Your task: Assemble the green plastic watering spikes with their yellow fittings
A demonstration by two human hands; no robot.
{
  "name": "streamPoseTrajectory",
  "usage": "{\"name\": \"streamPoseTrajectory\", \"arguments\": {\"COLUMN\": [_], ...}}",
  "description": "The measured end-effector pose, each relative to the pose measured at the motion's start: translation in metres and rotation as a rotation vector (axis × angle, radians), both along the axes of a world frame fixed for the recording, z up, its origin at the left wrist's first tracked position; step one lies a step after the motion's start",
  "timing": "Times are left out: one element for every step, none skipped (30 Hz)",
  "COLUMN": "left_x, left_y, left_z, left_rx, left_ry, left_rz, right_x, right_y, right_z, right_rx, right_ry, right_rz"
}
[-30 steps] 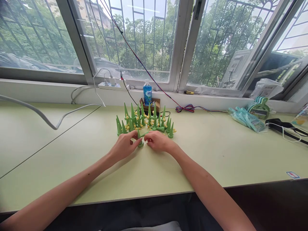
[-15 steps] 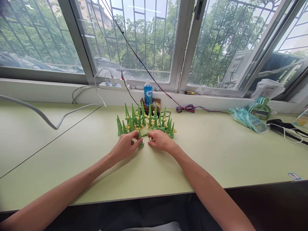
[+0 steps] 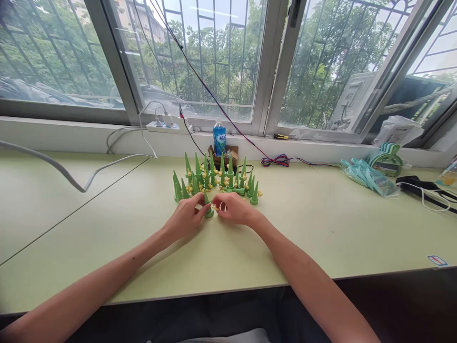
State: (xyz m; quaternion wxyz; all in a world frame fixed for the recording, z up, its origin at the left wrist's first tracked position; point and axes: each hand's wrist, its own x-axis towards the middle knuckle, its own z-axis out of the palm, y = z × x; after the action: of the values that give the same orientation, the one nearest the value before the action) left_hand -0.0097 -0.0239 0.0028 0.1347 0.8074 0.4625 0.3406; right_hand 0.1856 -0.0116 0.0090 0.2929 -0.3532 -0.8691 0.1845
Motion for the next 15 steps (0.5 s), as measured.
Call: {"name": "streamPoseTrajectory", "arguments": {"left_x": [0.0001,0.0001,0.0001,0.0001,0.0,-0.0001,-0.0003,-0.0004,-0.0006,-0.0007,-0.0008,-0.0009,-0.001,-0.001,-0.001], "left_y": [0.0002,0.0003,0.0005,0.0006,0.0007,0.0007,0.0006,0.0004,0.0002,0.0,-0.0001,-0.0002,-0.0003,-0.0003,-0.0003], "left_z": [0.0,-0.0002,-0.0003,-0.0005,-0.0006,-0.0007,-0.0008,-0.0008,-0.0008,-0.0008,-0.0008,-0.0008,-0.0009,-0.0009,-0.001], "left_rx": [0.002,0.006,0.01,0.014,0.015,0.016,0.018,0.021,0.025,0.03,0.032,0.033,0.033,0.034,0.035], "left_ry": [-0.002,-0.004,-0.005,-0.006,-0.005,-0.005,-0.006,-0.007,-0.008,-0.007,-0.005,-0.002,0.002,0.005,0.006], "left_rz": [0.0,-0.001,-0.002,-0.001,0.0,0.0,-0.002,-0.004,-0.008,-0.011,-0.013,-0.014,-0.013,-0.012,-0.01], "right_x": [-0.0002,-0.0003,-0.0004,-0.0003,-0.0003,-0.0001,0.0001,0.0003,0.0005,0.0006,0.0007,0.0006,0.0005,0.0004,0.0002], "right_y": [-0.0005,-0.0009,-0.0011,-0.0011,-0.001,-0.0007,-0.0004,-0.0001,0.0002,0.0003,0.0002,0.0,-0.0002,-0.0005,-0.0007], "right_z": [0.0001,0.0003,0.0003,0.0001,-0.0002,-0.0006,-0.001,-0.0015,-0.0019,-0.0022,-0.0024,-0.0024,-0.0023,-0.0021,-0.0019], "right_rx": [-0.001,-0.001,-0.001,0.0,-0.001,-0.001,-0.003,-0.004,-0.005,-0.005,-0.006,-0.009,-0.014,-0.024,-0.036], "right_ry": [0.017,0.03,0.037,0.04,0.041,0.042,0.041,0.041,0.043,0.046,0.053,0.061,0.071,0.082,0.091], "right_rz": [0.009,0.017,0.022,0.025,0.026,0.025,0.022,0.019,0.014,0.011,0.008,0.007,0.008,0.01,0.013]}}
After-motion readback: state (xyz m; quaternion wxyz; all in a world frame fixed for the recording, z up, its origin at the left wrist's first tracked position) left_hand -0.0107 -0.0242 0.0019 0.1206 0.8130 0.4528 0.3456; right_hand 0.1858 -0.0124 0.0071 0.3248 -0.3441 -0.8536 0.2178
